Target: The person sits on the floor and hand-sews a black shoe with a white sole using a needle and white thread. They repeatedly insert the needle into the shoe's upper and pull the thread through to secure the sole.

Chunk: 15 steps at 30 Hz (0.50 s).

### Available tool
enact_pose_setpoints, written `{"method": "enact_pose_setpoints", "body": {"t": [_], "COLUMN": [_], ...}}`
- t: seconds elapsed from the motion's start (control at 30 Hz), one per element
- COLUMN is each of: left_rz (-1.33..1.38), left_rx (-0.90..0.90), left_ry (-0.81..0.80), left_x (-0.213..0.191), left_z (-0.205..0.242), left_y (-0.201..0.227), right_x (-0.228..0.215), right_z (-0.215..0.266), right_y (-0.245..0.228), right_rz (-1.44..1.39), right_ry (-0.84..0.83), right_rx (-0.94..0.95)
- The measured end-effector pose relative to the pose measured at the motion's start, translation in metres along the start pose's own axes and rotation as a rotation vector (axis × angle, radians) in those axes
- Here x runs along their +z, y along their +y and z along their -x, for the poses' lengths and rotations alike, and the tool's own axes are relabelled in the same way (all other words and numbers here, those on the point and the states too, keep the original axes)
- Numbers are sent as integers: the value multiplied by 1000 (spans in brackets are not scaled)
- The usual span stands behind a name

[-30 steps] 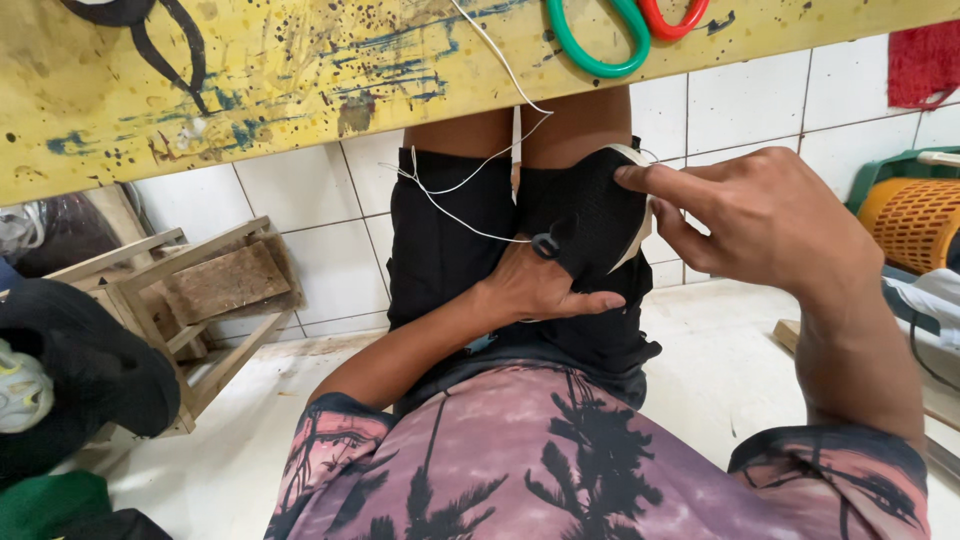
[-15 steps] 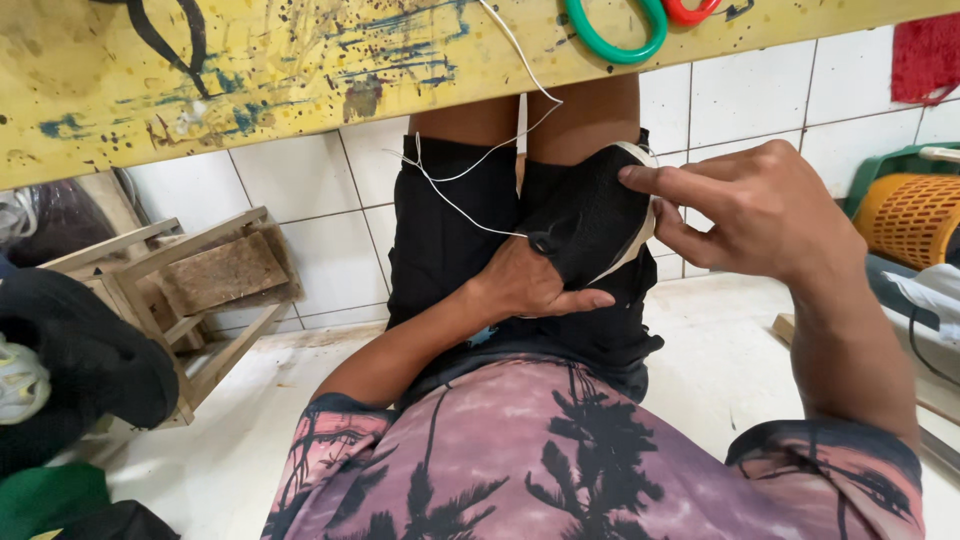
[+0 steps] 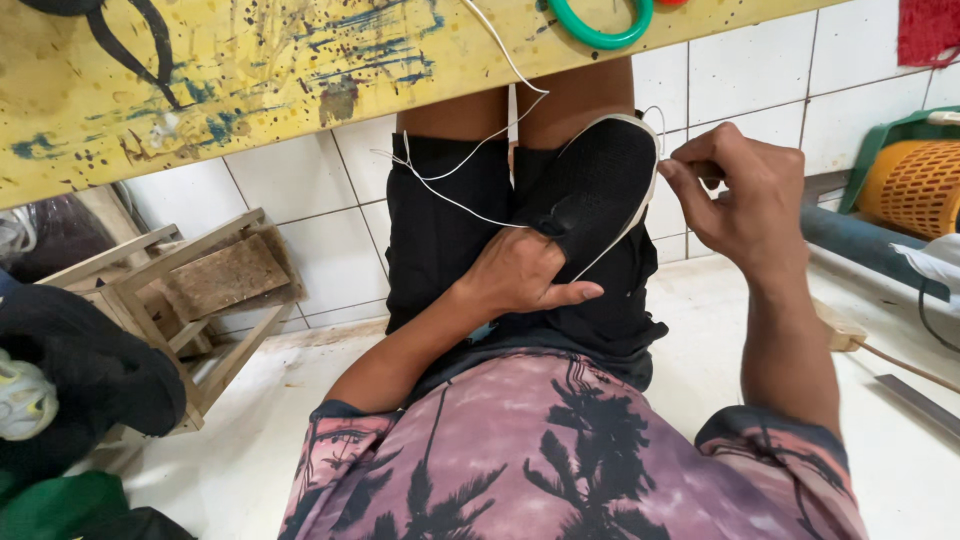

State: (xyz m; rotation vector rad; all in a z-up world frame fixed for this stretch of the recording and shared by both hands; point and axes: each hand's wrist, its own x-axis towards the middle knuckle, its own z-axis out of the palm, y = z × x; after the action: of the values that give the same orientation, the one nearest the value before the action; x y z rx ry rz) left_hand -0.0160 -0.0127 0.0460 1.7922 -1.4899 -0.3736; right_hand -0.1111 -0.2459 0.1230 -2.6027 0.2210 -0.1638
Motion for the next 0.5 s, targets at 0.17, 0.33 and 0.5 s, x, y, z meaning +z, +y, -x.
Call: {"method": "enact_pose_setpoints", "body": {"t": [0.17, 0.33, 0.5], "left_rz": [17, 86, 37], "left_rx": [15, 96, 115], "left_ry": [90, 202, 205], "left_x": [0, 8, 7], "left_z": [2, 4, 5], "left_y": [-1, -9, -8], "right_x": [22, 44, 47], "right_z": [9, 20, 21], "right_y": [-4, 22, 25], "right_rz": [-270, -356, -380], "right_ry": [193, 346, 406], "right_rx": [234, 147, 181]}}
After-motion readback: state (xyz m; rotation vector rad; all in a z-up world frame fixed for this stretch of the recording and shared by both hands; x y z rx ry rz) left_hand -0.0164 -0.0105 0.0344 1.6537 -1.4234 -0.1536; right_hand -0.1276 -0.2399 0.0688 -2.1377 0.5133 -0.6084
